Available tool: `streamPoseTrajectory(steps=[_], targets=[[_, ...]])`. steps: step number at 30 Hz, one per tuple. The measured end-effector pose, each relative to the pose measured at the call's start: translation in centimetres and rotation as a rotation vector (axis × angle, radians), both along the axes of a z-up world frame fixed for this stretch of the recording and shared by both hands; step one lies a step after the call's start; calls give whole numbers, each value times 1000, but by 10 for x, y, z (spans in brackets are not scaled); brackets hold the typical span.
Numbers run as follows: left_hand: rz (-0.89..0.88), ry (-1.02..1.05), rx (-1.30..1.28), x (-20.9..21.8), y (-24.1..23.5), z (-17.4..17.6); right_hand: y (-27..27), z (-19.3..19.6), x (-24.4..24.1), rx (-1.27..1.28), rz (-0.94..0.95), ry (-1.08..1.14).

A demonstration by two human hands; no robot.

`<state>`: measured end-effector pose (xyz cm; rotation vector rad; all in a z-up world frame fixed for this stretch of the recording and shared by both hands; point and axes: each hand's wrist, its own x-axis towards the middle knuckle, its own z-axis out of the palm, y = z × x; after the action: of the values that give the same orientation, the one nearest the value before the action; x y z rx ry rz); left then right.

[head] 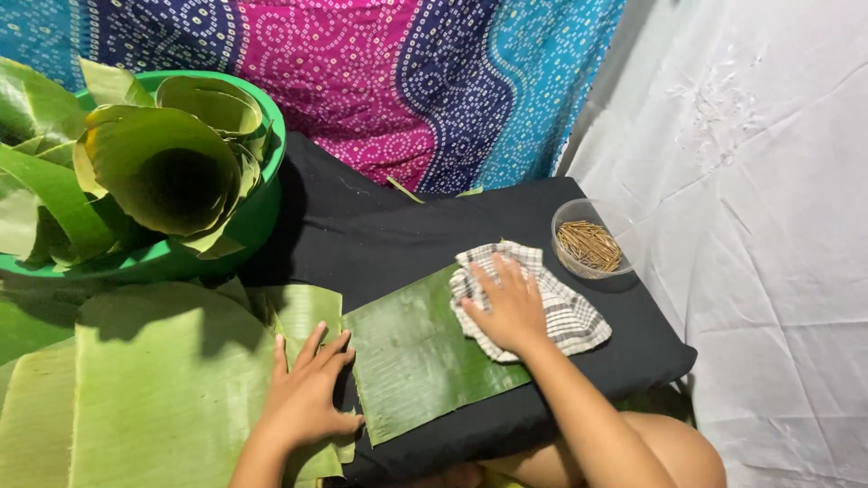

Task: Wiping banana leaves with a cloth and rolling them into cone shapes secured with toothpicks

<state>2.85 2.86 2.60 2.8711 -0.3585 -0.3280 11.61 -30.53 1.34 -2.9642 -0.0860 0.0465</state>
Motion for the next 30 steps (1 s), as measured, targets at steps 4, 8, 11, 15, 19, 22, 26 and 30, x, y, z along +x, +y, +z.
streamPoseTrajectory(steps=[4, 8, 11, 15, 19, 22, 26, 30], targets=[[-2, 26, 17, -2, -1, 4, 35, -20, -13, -17, -32, -15], [5, 45, 67, 7, 1, -3, 129, -11, -62, 188, 313, -58], [7, 61, 100, 8, 1, -7, 154, -7, -82, 269, 456, 20], [29, 147, 172, 9, -10, 1, 127, 2, -79, 230, 458, -21], [58, 181, 159, 7, -21, 9, 62, 4, -73, 181, 302, 0], [64, 79, 173, 4, -24, 0, 17, 2, -70, 82, 160, 29], [15, 72, 228, 0, -23, -8, 11, 6, -66, 16, 24, 80], [1, 146, 285, 2, -28, -1, 83, -13, -70, 137, 293, 7]])
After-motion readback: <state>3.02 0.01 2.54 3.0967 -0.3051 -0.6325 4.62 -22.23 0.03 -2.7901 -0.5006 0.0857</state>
